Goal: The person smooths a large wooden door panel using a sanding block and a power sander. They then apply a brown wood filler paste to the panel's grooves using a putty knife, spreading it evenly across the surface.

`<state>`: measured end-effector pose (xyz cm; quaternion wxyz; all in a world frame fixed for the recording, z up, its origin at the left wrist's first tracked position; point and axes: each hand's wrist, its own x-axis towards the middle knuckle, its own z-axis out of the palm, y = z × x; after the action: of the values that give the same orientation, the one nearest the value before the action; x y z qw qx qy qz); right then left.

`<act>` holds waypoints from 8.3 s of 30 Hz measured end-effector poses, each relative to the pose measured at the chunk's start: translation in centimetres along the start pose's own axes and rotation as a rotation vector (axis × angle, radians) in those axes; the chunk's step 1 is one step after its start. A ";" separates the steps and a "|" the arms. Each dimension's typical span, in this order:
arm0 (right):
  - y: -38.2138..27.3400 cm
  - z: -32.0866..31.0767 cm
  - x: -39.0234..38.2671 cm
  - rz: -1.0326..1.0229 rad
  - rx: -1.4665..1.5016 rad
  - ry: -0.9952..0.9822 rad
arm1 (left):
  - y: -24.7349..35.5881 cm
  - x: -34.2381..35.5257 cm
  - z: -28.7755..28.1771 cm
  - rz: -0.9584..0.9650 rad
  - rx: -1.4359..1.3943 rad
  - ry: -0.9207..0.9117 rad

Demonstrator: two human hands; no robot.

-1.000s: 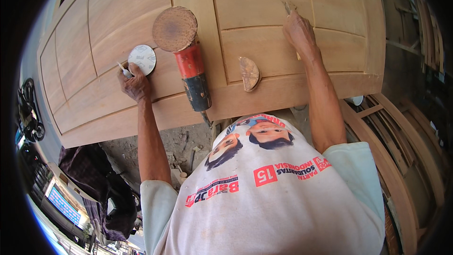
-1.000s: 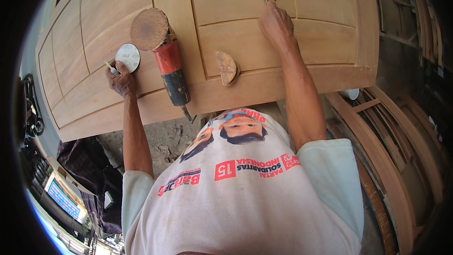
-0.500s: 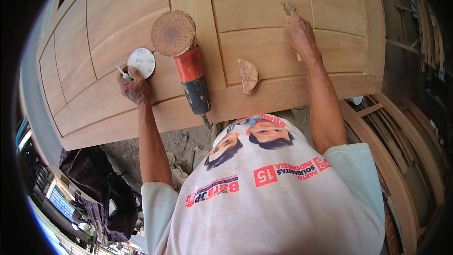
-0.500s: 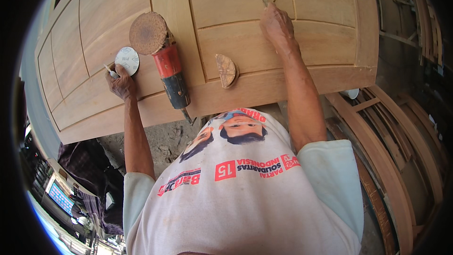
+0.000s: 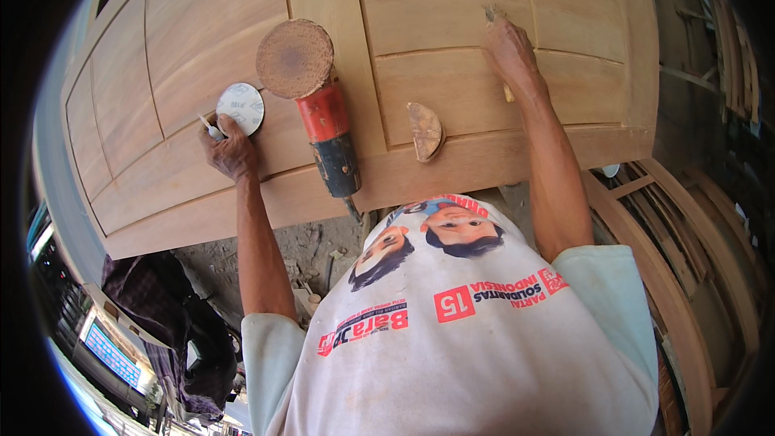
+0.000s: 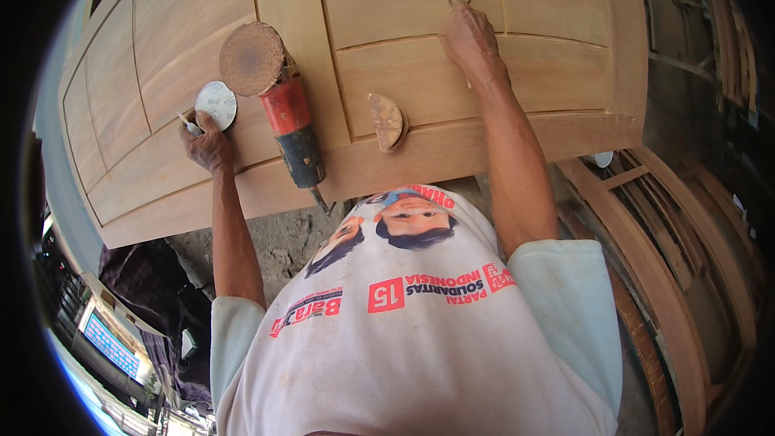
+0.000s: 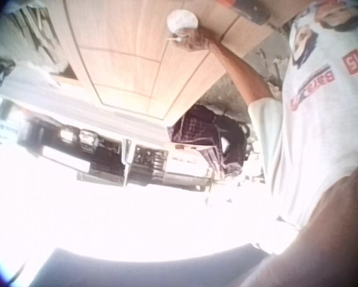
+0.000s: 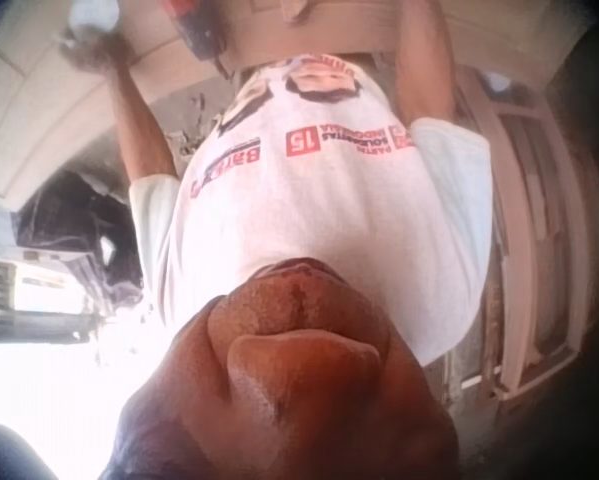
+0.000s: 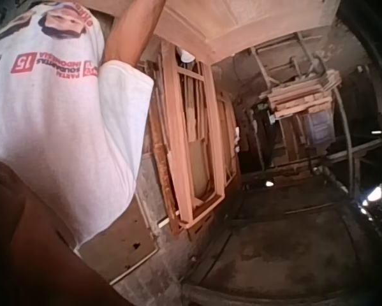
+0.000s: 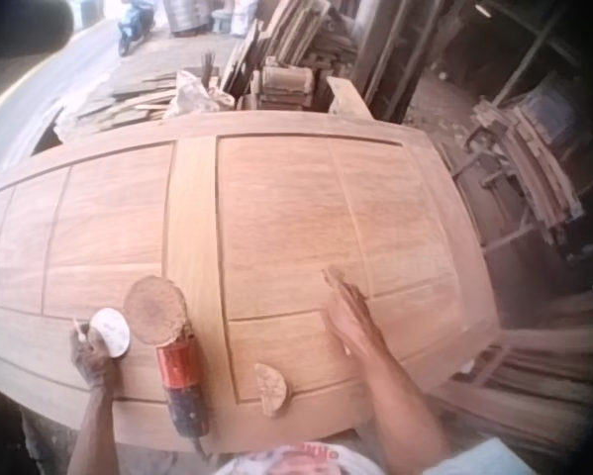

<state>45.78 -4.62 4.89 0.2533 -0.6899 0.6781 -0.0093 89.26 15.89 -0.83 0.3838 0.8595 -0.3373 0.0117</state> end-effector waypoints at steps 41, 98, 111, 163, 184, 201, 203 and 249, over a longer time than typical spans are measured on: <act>9.6 3.5 -6.6 0.013 0.925 0.466 | -6.4 0.5 -2.0 0.027 -0.060 -0.107; 51.7 10.9 -34.4 0.481 0.601 0.314 | -0.6 -20.9 -8.3 -0.246 -0.316 0.465; 52.2 14.0 -47.0 0.231 0.183 -0.275 | -2.6 -53.2 -2.5 -0.542 -0.412 -0.449; 88.7 -8.2 -21.0 0.669 0.749 0.092 | 54.3 -57.0 25.8 0.576 -0.327 -0.438; 93.8 -2.6 -26.3 0.610 0.554 -0.204 | 58.6 -59.2 25.7 0.449 0.022 -0.467; 114.3 3.6 -20.3 0.992 0.577 -0.293 | 62.3 -57.7 27.5 0.434 0.655 -0.920; 117.0 5.8 -17.8 0.967 0.548 -0.219 | 62.9 -58.2 27.0 0.389 0.680 -0.941; 63.3 -42.7 -29.4 -0.210 1.114 0.348 | 58.5 -62.3 23.4 0.345 -0.137 -0.737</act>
<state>-30.71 11.71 28.90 0.4603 -0.5045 0.5307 -0.5019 1.14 7.92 3.44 0.2859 0.7095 -0.5913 -0.2552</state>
